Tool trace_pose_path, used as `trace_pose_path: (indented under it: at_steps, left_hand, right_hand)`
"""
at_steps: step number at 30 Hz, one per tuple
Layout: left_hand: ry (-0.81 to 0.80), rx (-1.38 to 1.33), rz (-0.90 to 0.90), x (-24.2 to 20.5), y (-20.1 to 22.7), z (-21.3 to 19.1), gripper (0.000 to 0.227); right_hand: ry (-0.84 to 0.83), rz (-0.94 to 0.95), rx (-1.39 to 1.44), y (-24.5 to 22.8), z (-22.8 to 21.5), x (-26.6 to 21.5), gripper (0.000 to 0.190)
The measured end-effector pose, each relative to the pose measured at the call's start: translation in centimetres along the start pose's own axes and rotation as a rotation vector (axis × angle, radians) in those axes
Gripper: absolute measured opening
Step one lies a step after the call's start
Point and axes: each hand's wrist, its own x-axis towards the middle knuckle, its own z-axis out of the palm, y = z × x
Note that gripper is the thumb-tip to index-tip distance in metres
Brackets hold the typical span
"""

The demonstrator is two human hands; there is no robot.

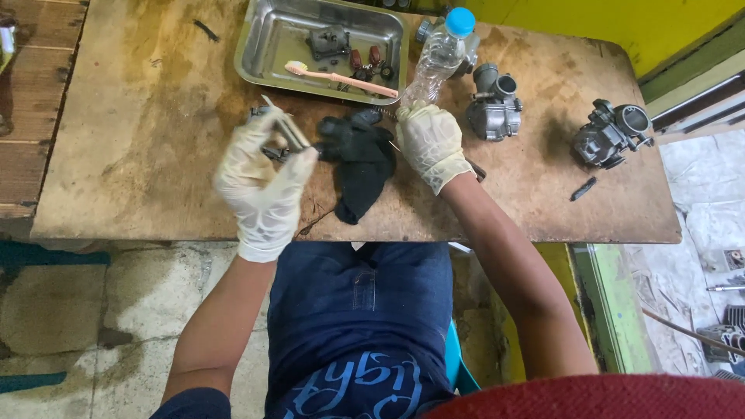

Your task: The person cleans a cylindrical metal part with a toothbrush, then uses a screwdriver to remove a spring and pin from a carburetor body. They wipe the parts with a cloth and place them on the workbench.

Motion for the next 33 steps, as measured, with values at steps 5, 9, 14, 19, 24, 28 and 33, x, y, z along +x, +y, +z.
trace_pose_path:
  at_steps: [5, 9, 14, 19, 24, 28, 33]
  left_hand:
    - [0.113, -0.042, -0.002, 2.6, 0.1, -2.5, 0.044]
    - [0.274, 0.008, 0.006, 4.0, -1.9, -4.4, 0.042]
    - [0.287, -0.001, -0.031, 4.4, -3.6, -5.2, 0.041]
    - [0.255, 0.024, -0.065, 4.7, -4.8, -5.1, 0.037]
    - [0.266, -0.128, -0.247, 4.3, -6.2, -5.4, 0.042]
    - [0.275, -0.073, -0.255, 4.1, -7.5, -5.8, 0.04]
    - [0.294, -0.046, -0.318, 4.1, -8.4, -6.1, 0.042]
  right_hand:
    - [0.013, 0.054, 0.079, 0.0, -3.4, 0.6, 0.012]
    - [0.001, 0.133, 0.327, 0.6, -4.9, 0.4, 0.025]
    - [-0.027, 0.225, 0.74, 0.3, -9.2, 1.3, 0.021]
    - [-0.058, 0.196, 0.882, -2.8, -12.2, 2.0, 0.015]
    - [-0.117, 0.138, 0.8, -6.9, -11.6, 2.9, 0.013]
    - [-0.117, 0.108, 0.628, -8.7, -9.3, 3.3, 0.019]
    - [-0.002, 0.021, 0.578, -9.4, -9.6, 4.0, 0.013]
